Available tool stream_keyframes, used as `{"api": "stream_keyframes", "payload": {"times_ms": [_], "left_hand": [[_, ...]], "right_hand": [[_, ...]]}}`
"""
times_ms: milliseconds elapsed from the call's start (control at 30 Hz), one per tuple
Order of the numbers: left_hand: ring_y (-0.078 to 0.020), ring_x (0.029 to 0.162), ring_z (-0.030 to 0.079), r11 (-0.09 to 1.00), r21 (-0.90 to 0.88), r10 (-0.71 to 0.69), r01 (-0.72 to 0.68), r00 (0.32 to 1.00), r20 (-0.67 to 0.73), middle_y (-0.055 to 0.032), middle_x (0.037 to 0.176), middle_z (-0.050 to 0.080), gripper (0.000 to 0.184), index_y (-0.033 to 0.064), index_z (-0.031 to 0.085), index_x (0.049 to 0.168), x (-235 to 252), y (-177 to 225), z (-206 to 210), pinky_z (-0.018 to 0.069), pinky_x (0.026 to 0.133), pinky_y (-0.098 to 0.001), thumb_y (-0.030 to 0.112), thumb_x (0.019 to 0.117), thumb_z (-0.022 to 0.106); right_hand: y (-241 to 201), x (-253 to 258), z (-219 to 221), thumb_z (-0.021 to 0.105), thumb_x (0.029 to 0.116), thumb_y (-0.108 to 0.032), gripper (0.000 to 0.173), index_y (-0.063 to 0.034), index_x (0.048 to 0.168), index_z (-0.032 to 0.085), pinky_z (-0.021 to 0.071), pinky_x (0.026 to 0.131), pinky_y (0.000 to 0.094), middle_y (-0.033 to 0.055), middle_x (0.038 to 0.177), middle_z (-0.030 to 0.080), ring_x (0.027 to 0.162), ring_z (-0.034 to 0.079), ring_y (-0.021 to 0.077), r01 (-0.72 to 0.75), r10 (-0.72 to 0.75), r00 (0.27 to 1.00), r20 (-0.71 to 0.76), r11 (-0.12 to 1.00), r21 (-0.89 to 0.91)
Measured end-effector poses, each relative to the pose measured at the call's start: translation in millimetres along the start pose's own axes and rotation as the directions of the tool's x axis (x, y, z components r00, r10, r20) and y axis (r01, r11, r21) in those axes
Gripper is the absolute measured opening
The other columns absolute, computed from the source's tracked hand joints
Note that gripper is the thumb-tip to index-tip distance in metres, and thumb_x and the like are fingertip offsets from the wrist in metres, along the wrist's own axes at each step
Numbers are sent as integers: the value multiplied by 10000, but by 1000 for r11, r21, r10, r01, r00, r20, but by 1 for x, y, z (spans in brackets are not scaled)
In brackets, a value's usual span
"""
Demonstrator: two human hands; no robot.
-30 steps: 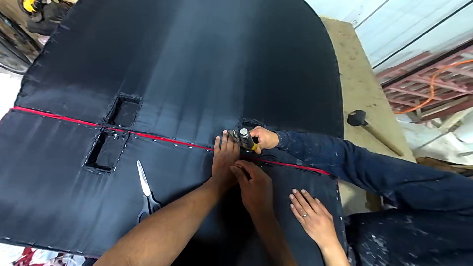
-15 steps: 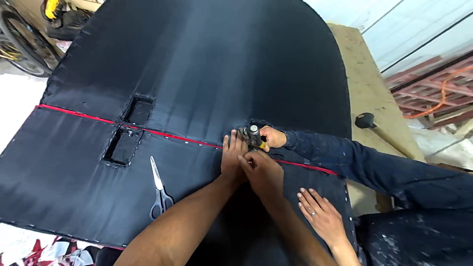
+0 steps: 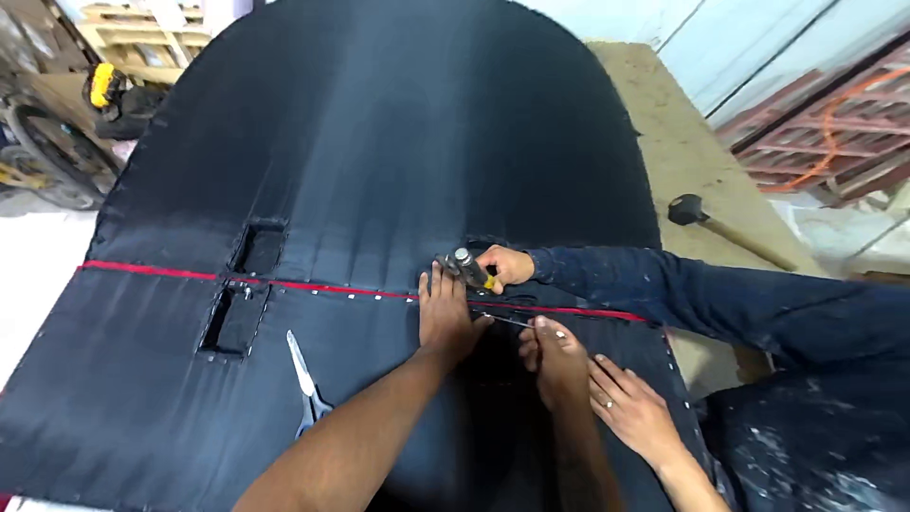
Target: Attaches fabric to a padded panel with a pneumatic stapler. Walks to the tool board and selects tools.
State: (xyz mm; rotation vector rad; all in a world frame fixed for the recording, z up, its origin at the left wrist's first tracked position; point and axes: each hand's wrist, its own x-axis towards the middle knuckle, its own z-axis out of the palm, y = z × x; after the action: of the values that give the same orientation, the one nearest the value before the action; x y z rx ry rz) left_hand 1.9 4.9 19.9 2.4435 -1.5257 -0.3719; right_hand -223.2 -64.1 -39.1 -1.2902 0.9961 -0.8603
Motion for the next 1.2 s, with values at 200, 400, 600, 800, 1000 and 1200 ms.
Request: {"api": "stream_keyframes", "payload": {"times_ms": [200, 400, 600, 800, 1000, 1200], "left_hand": [[-321, 1504, 343, 998, 63, 4, 0, 998, -68, -106, 1545, 497, 1056, 138, 578, 1444, 0, 6, -3, 130, 1258, -592, 875, 687, 589], [-340, 1424, 453, 994, 106, 47, -28, 983, -178, -122, 1434, 593, 1075, 117, 633, 1371, 1, 7, 8, 186, 1246, -588, 893, 627, 624], [-324, 1431, 464, 981, 175, 129, -84, 956, -264, -126, 1467, 576, 628, 123, 631, 1385, 0, 0, 17, 241, 1227, -578, 464, 864, 547], [-345, 1407, 495, 961, 246, 196, -123, 934, -298, -147, 1459, 583, 555, 94, 625, 1388, -2, -6, 20, 292, 1204, -578, 421, 1006, 390], [-337, 1426, 470, 962, 220, 227, -159, 916, -331, -146, 1486, 558, 524, 69, 601, 1413, -2, -8, 34, 265, 1210, -581, 278, 1031, 309], [-279, 1471, 409, 989, 146, 56, -26, 976, -209, -89, 1506, 541, 1010, 158, 598, 1423, -4, 1, 22, 166, 1264, -547, 879, 717, 571]], "right_hand": [[-82, -8, 32, 547, 1056, -320, 332, -13, 1018, 667, 528, 467, 347, 97, 721, 679, 518, 613, 204, -253, 232, 960, -154, 958, -135], [-95, -18, 38, 555, 1042, -365, 310, -94, 1149, 661, 612, 592, 381, 34, 835, 718, 635, 689, 181, -190, 174, 982, -76, 902, -388], [-217, -68, 93, 722, 905, -121, 197, 47, 1007, 743, 584, 686, 311, 136, 836, 751, 723, 724, 199, 215, -210, 975, 72, 814, -539], [-311, -75, 104, 663, 890, 17, 160, 142, 972, 722, 551, 727, 331, 254, 871, 739, 766, 719, 323, 141, -40, 984, 171, 763, -631], [-310, -72, 91, 656, 935, -45, 195, 121, 1008, 725, 549, 753, 363, 257, 911, 743, 812, 726, 350, 156, 4, 973, 232, 730, -666], [-178, -54, 40, 466, 1088, -181, 339, 84, 1231, 621, 593, 715, 388, 145, 932, 719, 756, 700, 218, -192, 148, 968, -202, 957, -220]]}}
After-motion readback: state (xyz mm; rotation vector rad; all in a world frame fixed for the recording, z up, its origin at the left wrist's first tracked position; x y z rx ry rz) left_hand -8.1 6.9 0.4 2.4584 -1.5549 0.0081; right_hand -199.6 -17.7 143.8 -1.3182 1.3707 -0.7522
